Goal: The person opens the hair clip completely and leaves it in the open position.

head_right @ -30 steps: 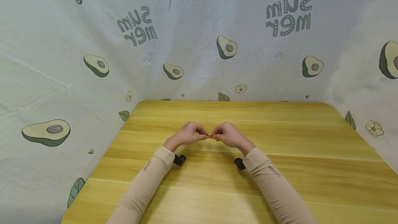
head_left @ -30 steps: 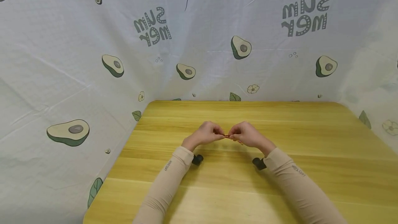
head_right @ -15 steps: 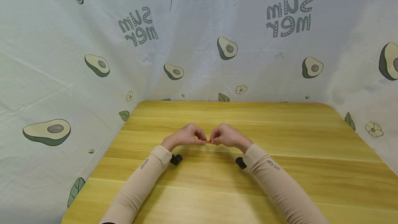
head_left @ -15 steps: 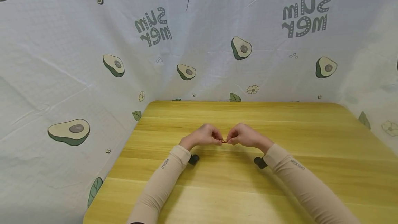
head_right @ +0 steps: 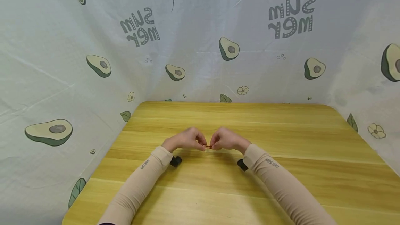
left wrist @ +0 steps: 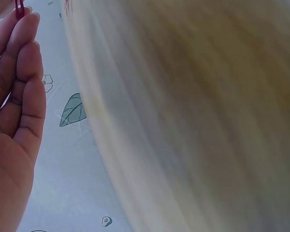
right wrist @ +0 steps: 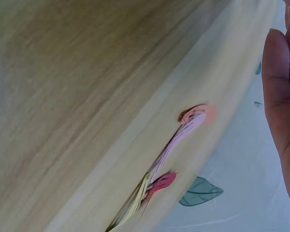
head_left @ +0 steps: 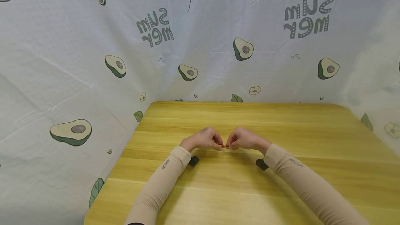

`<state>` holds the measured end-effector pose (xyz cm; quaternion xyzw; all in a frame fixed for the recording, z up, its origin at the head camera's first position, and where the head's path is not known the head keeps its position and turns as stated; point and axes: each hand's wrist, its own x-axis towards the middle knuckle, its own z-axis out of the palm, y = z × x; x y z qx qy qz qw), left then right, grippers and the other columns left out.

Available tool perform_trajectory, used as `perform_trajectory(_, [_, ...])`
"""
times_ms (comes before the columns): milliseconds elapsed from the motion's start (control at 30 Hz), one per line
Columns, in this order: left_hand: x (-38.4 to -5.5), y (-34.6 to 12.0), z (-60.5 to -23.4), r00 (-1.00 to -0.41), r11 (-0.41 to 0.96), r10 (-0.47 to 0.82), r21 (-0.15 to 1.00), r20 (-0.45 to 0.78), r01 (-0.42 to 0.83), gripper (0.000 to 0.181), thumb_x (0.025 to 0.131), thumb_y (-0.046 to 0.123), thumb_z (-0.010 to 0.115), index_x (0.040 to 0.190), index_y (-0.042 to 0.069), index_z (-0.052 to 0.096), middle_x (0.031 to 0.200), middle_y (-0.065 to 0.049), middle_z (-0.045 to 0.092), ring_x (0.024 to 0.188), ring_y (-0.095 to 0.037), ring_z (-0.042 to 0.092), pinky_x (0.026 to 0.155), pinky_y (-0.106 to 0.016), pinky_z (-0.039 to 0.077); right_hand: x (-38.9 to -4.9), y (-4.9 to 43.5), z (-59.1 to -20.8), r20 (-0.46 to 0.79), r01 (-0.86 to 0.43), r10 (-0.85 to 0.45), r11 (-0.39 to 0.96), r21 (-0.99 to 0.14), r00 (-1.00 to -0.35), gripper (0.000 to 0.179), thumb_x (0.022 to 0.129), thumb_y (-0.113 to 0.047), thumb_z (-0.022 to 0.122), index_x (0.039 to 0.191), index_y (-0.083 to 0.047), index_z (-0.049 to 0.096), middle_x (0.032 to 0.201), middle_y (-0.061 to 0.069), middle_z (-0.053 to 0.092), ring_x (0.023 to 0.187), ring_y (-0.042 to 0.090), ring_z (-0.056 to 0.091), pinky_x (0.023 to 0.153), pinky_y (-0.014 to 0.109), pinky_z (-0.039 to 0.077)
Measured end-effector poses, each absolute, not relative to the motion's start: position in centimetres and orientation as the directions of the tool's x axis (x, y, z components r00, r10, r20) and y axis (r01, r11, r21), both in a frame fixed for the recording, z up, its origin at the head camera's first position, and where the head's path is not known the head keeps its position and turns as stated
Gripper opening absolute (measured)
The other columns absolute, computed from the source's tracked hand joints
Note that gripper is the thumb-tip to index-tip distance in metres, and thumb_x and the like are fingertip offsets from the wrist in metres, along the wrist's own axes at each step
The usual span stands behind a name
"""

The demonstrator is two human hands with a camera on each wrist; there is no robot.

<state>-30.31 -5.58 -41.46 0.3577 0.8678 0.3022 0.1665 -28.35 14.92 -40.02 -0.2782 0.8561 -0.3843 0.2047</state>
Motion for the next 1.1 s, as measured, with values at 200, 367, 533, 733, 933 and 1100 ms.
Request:
perform_trajectory(200, [-30.2, -5.5, -41.8, -0.667, 0.564, 0.739, 0.625, -0.092, 0.539, 0.009, 0.072, 0.020, 0.073, 0.079, 0.017, 0.068, 0.072, 0.009, 0.064, 0.064, -0.003, 0.058, 0.059, -0.017, 0.047, -28.6, 14.7, -40.6, -0.164, -0.313, -0.638, 0.565, -0.764, -0.752, 0.006, 0.074, -0.002, 0.066, 0.078, -0.005, 0.068, 0.076, 0.005, 0.066, 0.068, 0.013, 0.056, 0.065, 0.027, 0.048])
perform_trajectory(367, [-30.3, -5.3, -42.1, -0.659, 0.576, 0.746, 0.590, -0.096, 0.566, 0.010, 0.071, 0.022, 0.075, 0.077, 0.017, 0.068, 0.070, 0.010, 0.064, 0.062, -0.001, 0.057, 0.058, -0.016, 0.047, -28.5, 14.4, -40.8, -0.180, -0.324, -0.639, 0.589, -0.741, -0.748, 0.005, 0.073, -0.001, 0.067, 0.076, -0.005, 0.068, 0.074, 0.003, 0.066, 0.067, 0.011, 0.054, 0.064, 0.027, 0.046])
perform_trajectory(533, [-30.2, -5.2, -42.1, -0.648, 0.578, 0.753, 0.583, -0.112, 0.571, 0.011, 0.070, 0.022, 0.075, 0.077, 0.016, 0.069, 0.071, 0.009, 0.064, 0.062, -0.001, 0.056, 0.058, -0.016, 0.047, -28.4, 14.3, -41.1, -0.186, -0.333, -0.647, 0.592, -0.734, -0.740, 0.006, 0.073, -0.002, 0.068, 0.075, -0.007, 0.068, 0.074, 0.002, 0.065, 0.066, 0.011, 0.052, 0.062, 0.027, 0.045])
perform_trajectory(733, [-30.1, -5.2, -42.0, -0.651, 0.595, 0.748, 0.566, -0.131, 0.570, 0.011, 0.070, 0.022, 0.075, 0.078, 0.016, 0.068, 0.072, 0.009, 0.064, 0.063, -0.002, 0.056, 0.058, -0.015, 0.046, -28.5, 14.3, -41.3, -0.188, -0.338, -0.649, 0.595, -0.730, -0.737, 0.005, 0.073, -0.003, 0.068, 0.076, -0.007, 0.068, 0.073, 0.001, 0.065, 0.065, 0.010, 0.053, 0.061, 0.025, 0.046])
perform_trajectory(933, [-30.0, -5.2, -42.0, -0.650, 0.602, 0.747, 0.559, -0.141, 0.570, 0.012, 0.070, 0.021, 0.075, 0.078, 0.016, 0.068, 0.072, 0.009, 0.064, 0.064, -0.002, 0.057, 0.059, -0.015, 0.047, -28.5, 14.2, -41.4, -0.194, -0.331, -0.649, 0.595, -0.732, -0.736, 0.003, 0.073, -0.004, 0.068, 0.076, -0.003, 0.067, 0.071, 0.002, 0.065, 0.062, 0.010, 0.053, 0.058, 0.026, 0.047])
perform_trajectory(1100, [-30.0, -5.2, -42.1, -0.650, 0.609, 0.745, 0.550, -0.149, 0.572, 0.012, 0.070, 0.021, 0.075, 0.077, 0.015, 0.068, 0.072, 0.009, 0.064, 0.063, -0.001, 0.057, 0.059, -0.015, 0.046, -28.6, 14.2, -41.6, -0.188, -0.345, -0.649, 0.601, -0.721, -0.737, 0.004, 0.074, -0.006, 0.069, 0.076, -0.003, 0.068, 0.072, 0.000, 0.065, 0.063, 0.010, 0.053, 0.058, 0.026, 0.047])
